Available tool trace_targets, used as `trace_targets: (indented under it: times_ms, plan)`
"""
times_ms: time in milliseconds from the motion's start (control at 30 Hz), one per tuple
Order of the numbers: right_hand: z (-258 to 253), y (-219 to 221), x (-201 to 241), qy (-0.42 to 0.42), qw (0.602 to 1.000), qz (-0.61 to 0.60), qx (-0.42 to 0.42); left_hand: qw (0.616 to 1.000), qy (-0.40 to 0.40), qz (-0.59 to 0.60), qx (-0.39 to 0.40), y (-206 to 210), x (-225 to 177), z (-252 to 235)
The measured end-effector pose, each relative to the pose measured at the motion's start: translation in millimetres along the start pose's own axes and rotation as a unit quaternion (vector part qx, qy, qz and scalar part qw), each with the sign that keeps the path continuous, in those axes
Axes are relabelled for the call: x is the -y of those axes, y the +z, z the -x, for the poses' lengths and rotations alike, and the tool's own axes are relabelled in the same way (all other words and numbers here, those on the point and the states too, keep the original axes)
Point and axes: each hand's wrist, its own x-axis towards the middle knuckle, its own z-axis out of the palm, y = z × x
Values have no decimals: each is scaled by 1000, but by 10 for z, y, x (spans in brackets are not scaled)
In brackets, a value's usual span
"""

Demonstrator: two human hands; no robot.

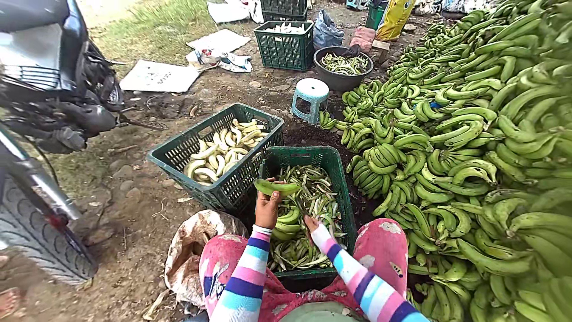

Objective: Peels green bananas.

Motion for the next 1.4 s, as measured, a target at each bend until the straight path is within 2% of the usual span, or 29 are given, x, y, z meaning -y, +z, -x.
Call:
trace_targets:
  times_ms: [67,133,267,367,433,533,633,700,767,900,967,1033,1100,1200,1233,1300,1367,1400]
  plan:
    - [71,0,-82,1,999,-34,-3,998,-46,-39,-4,23,-81,-53]
    - [103,-70,-41,-48,998,-23,-21,989,-128,-68,-35,65,-70,-70]
    - [155,-360,315,-164,982,95,-19,954,-268,-102,-92,291,3,-173]
    - [194,-473,356,-254,949,186,-28,939,-316,-85,-101,400,32,-198]
    - [186,-523,358,-262,938,223,-37,940,-318,-68,-103,442,42,-206]
    - [92,-628,442,-226,938,257,-58,948,-305,-42,-82,532,84,-93]
    - [-48,-773,603,-190,925,290,-156,949,-303,-39,-79,679,61,152]
    - [-176,-886,689,-171,923,259,-226,951,-299,-29,-70,716,13,310]
    - [-222,-948,764,-188,926,216,-248,961,-261,-15,-92,676,35,328]
    - [-157,-652,563,-273,920,218,-178,979,-110,-121,-119,306,160,14]
    - [83,-505,535,-268,926,241,-113,977,-48,-166,-127,220,163,-181]
    - [287,-464,594,-239,932,260,-79,976,-19,-171,-131,250,123,-288]
    - [252,-498,602,-266,916,274,-125,983,-44,-151,-98,337,70,-251]
    - [-65,-712,652,-330,864,292,-244,977,-174,-125,8,471,-22,-81]
    - [-102,-799,737,-305,867,303,-250,965,-227,-123,53,476,-46,-54]
    - [-108,-854,873,-249,886,313,-236,950,-278,-124,73,455,-69,-37]
    - [-61,-756,912,-237,899,289,-227,954,-258,-138,71,394,-64,-67]
    - [-49,-714,909,-234,906,268,-228,951,-248,-156,96,345,-80,-89]
